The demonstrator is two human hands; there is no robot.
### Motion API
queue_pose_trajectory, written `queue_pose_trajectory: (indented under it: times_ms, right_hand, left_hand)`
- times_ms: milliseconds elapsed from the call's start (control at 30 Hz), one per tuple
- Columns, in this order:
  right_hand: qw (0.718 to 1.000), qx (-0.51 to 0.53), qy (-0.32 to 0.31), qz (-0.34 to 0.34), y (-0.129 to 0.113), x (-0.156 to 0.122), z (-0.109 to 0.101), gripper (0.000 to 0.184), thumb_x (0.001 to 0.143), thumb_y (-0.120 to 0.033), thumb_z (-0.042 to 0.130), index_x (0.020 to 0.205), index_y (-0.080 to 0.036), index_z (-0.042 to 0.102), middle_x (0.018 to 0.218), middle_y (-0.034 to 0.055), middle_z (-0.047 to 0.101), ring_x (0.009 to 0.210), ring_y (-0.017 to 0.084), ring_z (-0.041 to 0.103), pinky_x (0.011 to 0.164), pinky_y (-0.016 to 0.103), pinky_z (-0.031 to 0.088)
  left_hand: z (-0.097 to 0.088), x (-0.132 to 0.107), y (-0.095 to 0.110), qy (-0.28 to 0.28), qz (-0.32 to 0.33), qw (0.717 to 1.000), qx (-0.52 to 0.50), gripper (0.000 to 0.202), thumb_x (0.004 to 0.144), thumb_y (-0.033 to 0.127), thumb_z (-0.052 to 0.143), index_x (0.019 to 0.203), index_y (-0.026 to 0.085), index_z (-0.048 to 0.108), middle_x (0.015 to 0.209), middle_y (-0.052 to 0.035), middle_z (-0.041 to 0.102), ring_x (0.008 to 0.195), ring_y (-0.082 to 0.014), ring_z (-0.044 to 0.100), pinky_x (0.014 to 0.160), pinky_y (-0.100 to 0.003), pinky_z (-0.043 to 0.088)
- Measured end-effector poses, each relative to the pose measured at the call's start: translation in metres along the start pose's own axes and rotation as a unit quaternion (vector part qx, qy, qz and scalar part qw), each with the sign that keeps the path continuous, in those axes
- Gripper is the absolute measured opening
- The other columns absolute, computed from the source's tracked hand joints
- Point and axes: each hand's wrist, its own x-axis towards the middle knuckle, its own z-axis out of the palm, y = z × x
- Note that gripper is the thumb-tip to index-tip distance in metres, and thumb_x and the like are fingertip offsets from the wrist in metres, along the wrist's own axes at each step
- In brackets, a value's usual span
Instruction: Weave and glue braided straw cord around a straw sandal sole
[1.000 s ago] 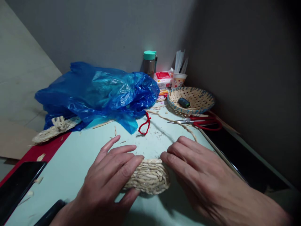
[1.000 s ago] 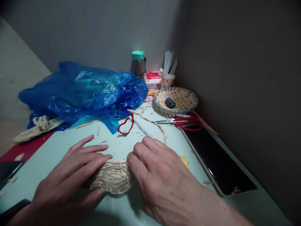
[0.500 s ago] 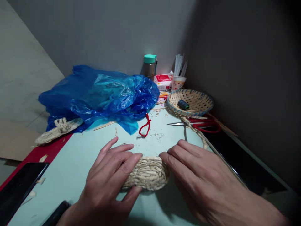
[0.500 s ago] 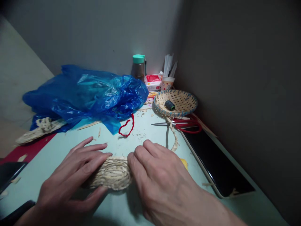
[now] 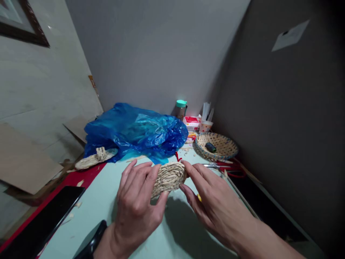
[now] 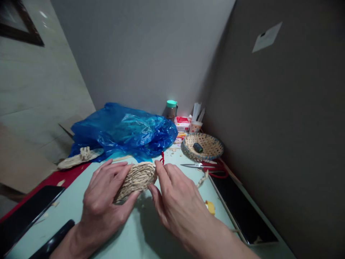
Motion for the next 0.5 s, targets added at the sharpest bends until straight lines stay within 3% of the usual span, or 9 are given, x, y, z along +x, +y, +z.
queue_pose_trajectory:
  times_ms: [133,267,333,400,433,500]
  right_hand:
    - [0.993,0.104,0.044,0.040,-0.014,0.017,-0.004,0.040,0.099,-0.019,0.042,0.135,-0.004,0.050,0.102,0.0173,0.064,0.084,0.027,0.061,0.075,0.042,0.052]
    - [0.983,0.161,0.058,0.062,-0.022,0.037,-0.014,0.022,0.096,-0.018,0.044,0.108,-0.014,0.061,0.089,0.0073,0.067,0.073,0.019,0.059,0.068,0.031,0.048]
    - [0.980,0.180,0.047,0.077,-0.020,0.045,-0.021,0.019,0.095,-0.018,0.046,0.100,-0.015,0.063,0.084,0.0048,0.067,0.073,0.019,0.059,0.067,0.030,0.047]
    - [0.976,0.199,0.018,0.085,-0.011,0.050,-0.030,0.020,0.094,-0.020,0.048,0.100,-0.014,0.066,0.083,0.0043,0.067,0.076,0.020,0.061,0.067,0.030,0.047]
    - [0.974,0.212,-0.003,0.084,-0.005,0.051,-0.035,0.023,0.093,-0.021,0.048,0.103,-0.013,0.067,0.083,0.0045,0.067,0.076,0.020,0.061,0.066,0.030,0.047]
    - [0.967,0.239,-0.051,0.077,0.007,0.050,-0.043,0.029,0.092,-0.023,0.050,0.111,-0.011,0.067,0.088,0.0060,0.069,0.077,0.020,0.062,0.064,0.029,0.048]
  left_hand:
    - [-0.002,0.007,0.006,0.032,-0.031,0.998,0.047,0.047,0.079,0.013,0.067,0.124,0.011,0.054,0.106,-0.0174,0.069,0.105,-0.0328,0.065,0.103,-0.060,0.046]
    - [-0.006,0.015,0.011,0.011,-0.075,0.995,0.058,0.063,0.080,0.022,0.069,0.138,0.011,0.047,0.116,-0.0205,0.068,0.113,-0.0384,0.063,0.104,-0.067,0.043]
    - [-0.017,0.020,0.008,-0.033,-0.128,0.991,-0.009,0.090,0.078,0.032,0.074,0.153,0.012,0.029,0.137,-0.0257,0.058,0.127,-0.0433,0.054,0.104,-0.069,0.043]
    - [-0.036,0.027,-0.002,-0.070,-0.178,0.972,-0.139,0.109,0.075,0.046,0.079,0.160,0.022,0.015,0.157,-0.0234,0.040,0.139,-0.0437,0.044,0.105,-0.067,0.045]
    - [-0.048,0.031,-0.011,-0.061,-0.198,0.957,-0.202,0.104,0.077,0.048,0.077,0.159,0.027,0.018,0.159,-0.0197,0.038,0.141,-0.0412,0.043,0.108,-0.064,0.043]
    - [-0.069,0.040,-0.031,0.013,-0.252,0.909,-0.332,0.079,0.083,0.047,0.072,0.151,0.028,0.038,0.151,-0.0159,0.050,0.135,-0.0357,0.053,0.103,-0.055,0.051]
